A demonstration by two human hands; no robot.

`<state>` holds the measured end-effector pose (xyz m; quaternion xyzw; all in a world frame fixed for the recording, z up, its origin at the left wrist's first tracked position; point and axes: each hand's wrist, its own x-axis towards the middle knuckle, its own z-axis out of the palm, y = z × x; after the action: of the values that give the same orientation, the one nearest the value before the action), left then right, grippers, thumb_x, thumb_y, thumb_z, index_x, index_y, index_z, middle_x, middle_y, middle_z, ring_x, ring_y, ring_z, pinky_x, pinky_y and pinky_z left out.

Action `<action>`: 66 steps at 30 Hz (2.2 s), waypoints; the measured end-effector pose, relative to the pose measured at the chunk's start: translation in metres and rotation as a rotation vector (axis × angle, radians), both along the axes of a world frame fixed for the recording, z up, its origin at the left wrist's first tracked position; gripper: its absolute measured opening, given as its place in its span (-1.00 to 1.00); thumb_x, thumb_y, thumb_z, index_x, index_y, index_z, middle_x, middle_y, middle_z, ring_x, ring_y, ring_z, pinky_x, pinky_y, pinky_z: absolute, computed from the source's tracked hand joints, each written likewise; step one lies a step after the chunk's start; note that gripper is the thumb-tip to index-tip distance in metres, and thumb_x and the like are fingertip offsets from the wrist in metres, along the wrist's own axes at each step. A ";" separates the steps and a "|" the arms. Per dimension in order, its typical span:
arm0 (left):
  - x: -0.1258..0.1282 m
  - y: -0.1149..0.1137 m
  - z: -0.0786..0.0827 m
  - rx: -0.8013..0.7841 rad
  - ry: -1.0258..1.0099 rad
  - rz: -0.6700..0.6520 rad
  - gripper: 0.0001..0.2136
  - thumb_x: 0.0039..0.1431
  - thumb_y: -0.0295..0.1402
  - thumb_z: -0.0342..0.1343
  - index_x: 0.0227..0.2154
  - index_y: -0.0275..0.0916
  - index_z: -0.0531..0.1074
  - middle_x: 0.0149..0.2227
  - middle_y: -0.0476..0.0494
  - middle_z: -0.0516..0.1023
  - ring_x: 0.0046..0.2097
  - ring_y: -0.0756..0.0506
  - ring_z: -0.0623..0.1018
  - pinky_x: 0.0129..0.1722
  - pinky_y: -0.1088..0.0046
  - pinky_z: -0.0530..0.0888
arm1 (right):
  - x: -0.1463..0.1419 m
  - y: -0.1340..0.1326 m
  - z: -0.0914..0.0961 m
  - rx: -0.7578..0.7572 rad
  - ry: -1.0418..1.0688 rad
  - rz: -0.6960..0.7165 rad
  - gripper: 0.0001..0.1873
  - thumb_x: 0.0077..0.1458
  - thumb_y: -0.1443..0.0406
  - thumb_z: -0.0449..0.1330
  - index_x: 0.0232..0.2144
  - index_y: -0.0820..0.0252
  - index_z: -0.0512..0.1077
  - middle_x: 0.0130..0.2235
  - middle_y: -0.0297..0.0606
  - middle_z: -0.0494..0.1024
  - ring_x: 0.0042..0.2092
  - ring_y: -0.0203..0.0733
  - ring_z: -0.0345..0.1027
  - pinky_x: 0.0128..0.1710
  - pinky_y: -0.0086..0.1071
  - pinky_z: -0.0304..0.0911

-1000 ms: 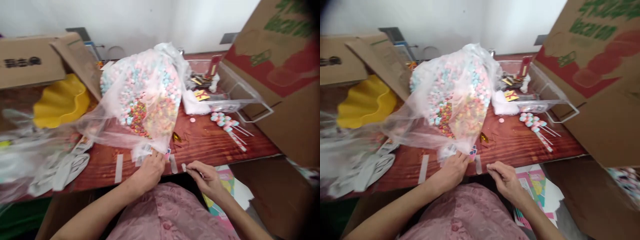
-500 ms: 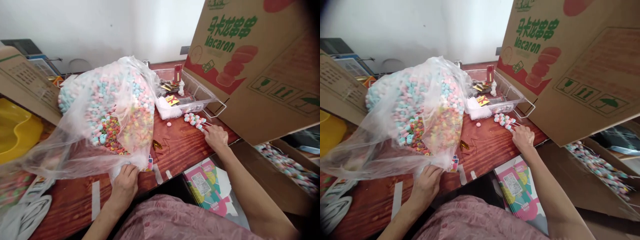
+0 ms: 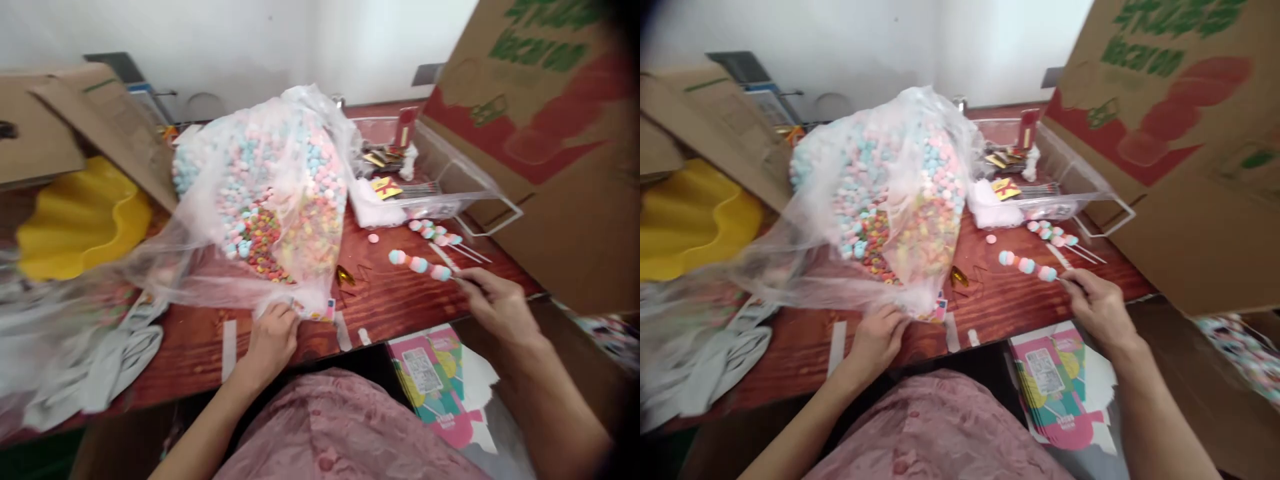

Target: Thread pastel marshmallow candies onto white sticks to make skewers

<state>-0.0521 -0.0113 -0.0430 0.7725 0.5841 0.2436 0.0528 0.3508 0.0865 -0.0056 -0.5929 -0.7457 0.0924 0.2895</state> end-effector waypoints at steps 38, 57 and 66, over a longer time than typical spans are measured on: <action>0.010 -0.004 -0.014 0.087 -0.249 -0.285 -0.79 0.34 -0.40 0.05 -0.29 -0.25 0.60 -0.41 -0.12 0.52 -0.36 -0.02 0.45 -0.37 0.48 0.40 | -0.065 -0.080 -0.002 -0.137 -0.015 0.508 -0.86 0.33 0.33 0.05 -0.30 0.12 0.37 -0.44 -0.37 0.45 -0.47 -0.34 0.32 -0.46 -0.44 0.22; 0.013 -0.012 -0.010 0.026 -0.412 -0.204 -0.84 0.31 -0.38 0.11 -0.35 -0.26 0.54 -0.41 -0.12 0.55 -0.33 -0.03 0.52 -0.29 0.46 0.45 | -0.077 -0.101 -0.004 0.390 -0.140 0.497 -0.76 0.14 0.54 0.20 -0.15 0.23 0.45 -0.29 -0.25 0.58 -0.34 -0.27 0.45 -0.34 -0.40 0.27; 0.015 -0.014 -0.005 -0.115 -0.563 -0.037 -0.82 0.17 -0.44 0.22 -0.52 -0.27 0.40 -0.52 0.01 0.44 -0.45 0.03 0.40 -0.39 0.50 0.31 | -0.065 -0.103 0.000 0.446 -0.182 0.545 -0.73 0.11 0.57 0.20 -0.15 0.26 0.47 -0.28 -0.19 0.59 -0.31 -0.22 0.43 -0.34 -0.37 0.27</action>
<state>-0.0367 -0.0251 -0.0475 0.6807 0.5449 0.4141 0.2612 0.2855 -0.0167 -0.0058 -0.3005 -0.9008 -0.0520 0.3091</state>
